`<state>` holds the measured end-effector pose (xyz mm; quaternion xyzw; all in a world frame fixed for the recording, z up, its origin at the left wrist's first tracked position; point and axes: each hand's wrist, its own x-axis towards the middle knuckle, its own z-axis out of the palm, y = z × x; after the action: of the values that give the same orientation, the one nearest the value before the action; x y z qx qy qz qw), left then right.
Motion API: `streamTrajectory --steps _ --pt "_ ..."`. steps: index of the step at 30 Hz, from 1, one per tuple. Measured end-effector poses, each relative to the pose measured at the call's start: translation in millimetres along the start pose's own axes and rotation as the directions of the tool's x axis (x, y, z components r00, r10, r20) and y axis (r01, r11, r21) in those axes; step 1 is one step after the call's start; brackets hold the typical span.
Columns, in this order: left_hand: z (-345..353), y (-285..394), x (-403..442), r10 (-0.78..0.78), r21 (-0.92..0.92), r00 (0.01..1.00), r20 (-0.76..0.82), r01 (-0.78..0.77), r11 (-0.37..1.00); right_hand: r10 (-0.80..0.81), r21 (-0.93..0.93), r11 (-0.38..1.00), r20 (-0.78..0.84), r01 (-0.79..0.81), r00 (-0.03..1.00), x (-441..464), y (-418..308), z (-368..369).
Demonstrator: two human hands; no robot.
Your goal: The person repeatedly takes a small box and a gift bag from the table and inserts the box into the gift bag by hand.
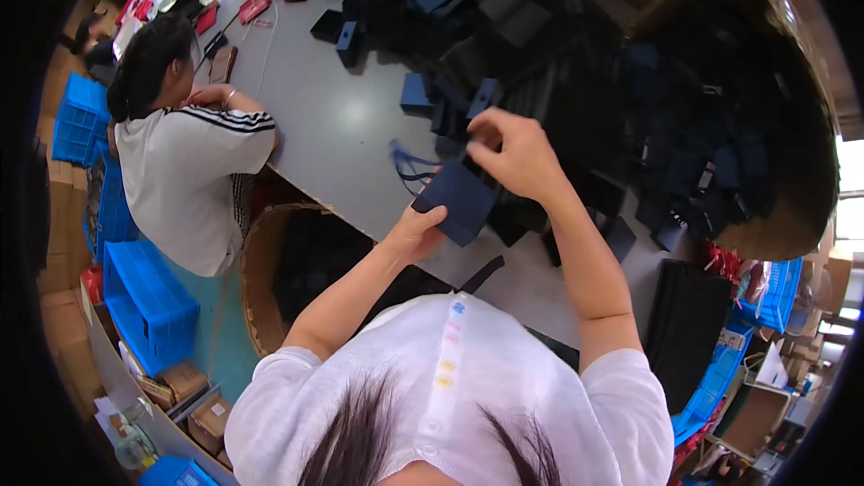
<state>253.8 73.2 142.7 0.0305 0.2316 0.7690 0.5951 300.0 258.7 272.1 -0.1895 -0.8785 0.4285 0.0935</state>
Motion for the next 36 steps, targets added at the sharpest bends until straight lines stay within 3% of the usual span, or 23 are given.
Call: streamTrajectory --steps 1,3,4,5,6,7,8,11,12,13,15,17,19,20,21,23,24,27,30,31,33,35,36 --pt "-6.5 10.2 -3.0 -0.002 -0.016 1.0 -0.012 0.002 1.0 0.03 0.012 0.999 0.147 -0.032 0.989 5.6 0.0 14.4" --pt "-12.6 30.3 -4.4 0.034 0.265 0.999 0.026 -0.04 0.963 0.012 -0.109 0.994 0.136 0.003 0.991 17.2 -6.8 43.9" --pt "-0.1 45.0 -10.6 0.089 0.487 0.994 -0.057 -0.05 0.872 0.035 -0.164 0.986 0.149 -0.011 0.988 23.5 -12.3 54.8" --pt "-6.8 49.5 -9.2 0.08 0.479 0.995 -0.059 -0.043 0.877 0.059 -0.217 0.976 0.158 -0.024 0.986 29.4 -17.4 64.9" --pt "-16.5 52.4 -5.5 0.227 0.741 0.973 -0.04 -0.124 0.66 0.071 -0.22 0.975 0.156 -0.035 0.985 33.7 -23.4 75.5" --pt "-25.7 54.3 -1.2 0.355 0.919 0.934 0.032 -0.167 0.358 0.044 -0.403 0.915 0.077 -0.009 0.996 37.3 -29.3 85.5" --pt "-33.2 54.4 1.8 0.355 0.972 0.93 0.092 -0.162 0.172 0.005 -0.572 0.82 0.005 -0.001 1.0 40.7 -33.3 94.1" --pt "-31.4 57.8 4.3 0.312 0.991 0.944 0.11 -0.13 0.041 -0.045 -0.619 0.784 0.025 0.051 0.999 48.0 -21.8 118.1" --pt "-36.2 59.1 11.8 0.255 0.991 0.966 0.047 -0.078 0.11 -0.177 -0.528 0.841 -0.068 0.115 0.982 50.0 -29.4 119.6" --pt "-38.7 60.2 13.1 0.254 0.99 0.966 0.049 -0.081 0.116 -0.174 -0.533 0.838 -0.066 0.113 0.982 52.6 -34.7 117.9" --pt "-38.9 65.7 17.1 0.39 0.865 0.92 -0.046 -0.159 0.475 -0.492 -0.351 0.865 -0.455 0.358 0.742 58.1 -41.2 112.7" --pt "-37.8 71.2 19.0 0.451 0.853 0.892 0.029 -0.258 0.454 -0.263 -0.129 0.963 -0.645 0.237 0.717 55.7 -23.1 105.9" --pt "-35.7 76.5 18.3 0.557 0.81 0.813 0.168 -0.436 0.393 0.183 0.282 0.958 -0.485 -0.045 0.855 51.9 -8.8 105.1" --pt "-31.0 80.9 23.3 0.543 0.757 0.805 0.24 -0.505 0.414 0.363 0.571 0.802 -0.232 -0.176 0.902 47.7 6.0 110.4" --pt "-26.5 83.8 27.3 0.53 0.792 0.793 0.301 -0.517 0.325 0.356 0.57 0.788 -0.11 -0.234 0.928 38.4 26.9 119.1" --pt "-27.2 93.4 38.5 0.361 0.81 0.832 0.421 -0.524 0.264 0.623 0.84 0.212 0.278 -0.5 0.731 18.1 25.5 111.1" --pt "-45.1 92.7 54.9 0.413 0.747 0.69 0.594 -0.664 0.036 0.644 0.907 0.097 0.257 -0.41 0.721 11.4 27.4 108.0" --pt "-103.2 116.1 114.6 0.357 0.911 0.843 0.403 -0.334 -0.241 0.728 0.886 0.228 0.122 -0.405 0.675 3.3 8.2 86.0" --pt "-141.5 136.6 188.1 0.27 0.819 0.929 0.252 -0.056 -0.571 0.809 0.898 0.228 0.04 -0.377 0.586 -21.1 42.5 90.9" --pt "-142.5 145.1 200.4 0.273 0.823 0.926 0.259 -0.064 -0.564 0.847 0.901 0.222 0.011 -0.373 0.532 -27.9 46.7 89.8" --pt "-142.7 157.5 213.0 0.063 0.839 0.995 0.077 -0.03 -0.544 0.858 0.911 0.193 0.023 -0.365 0.513 -36.8 47.5 83.0" --pt "-153.3 154.7 189.6 0.134 0.819 0.989 0.058 0.029 -0.573 0.887 0.919 0.224 -0.054 -0.325 0.458 -45.5 48.2 80.3" --pt "-175.0 150.6 175.7 0.121 0.988 0.988 -0.095 0.109 -0.114 0.894 0.924 0.216 -0.058 -0.314 0.445 -48.9 44.8 77.3"
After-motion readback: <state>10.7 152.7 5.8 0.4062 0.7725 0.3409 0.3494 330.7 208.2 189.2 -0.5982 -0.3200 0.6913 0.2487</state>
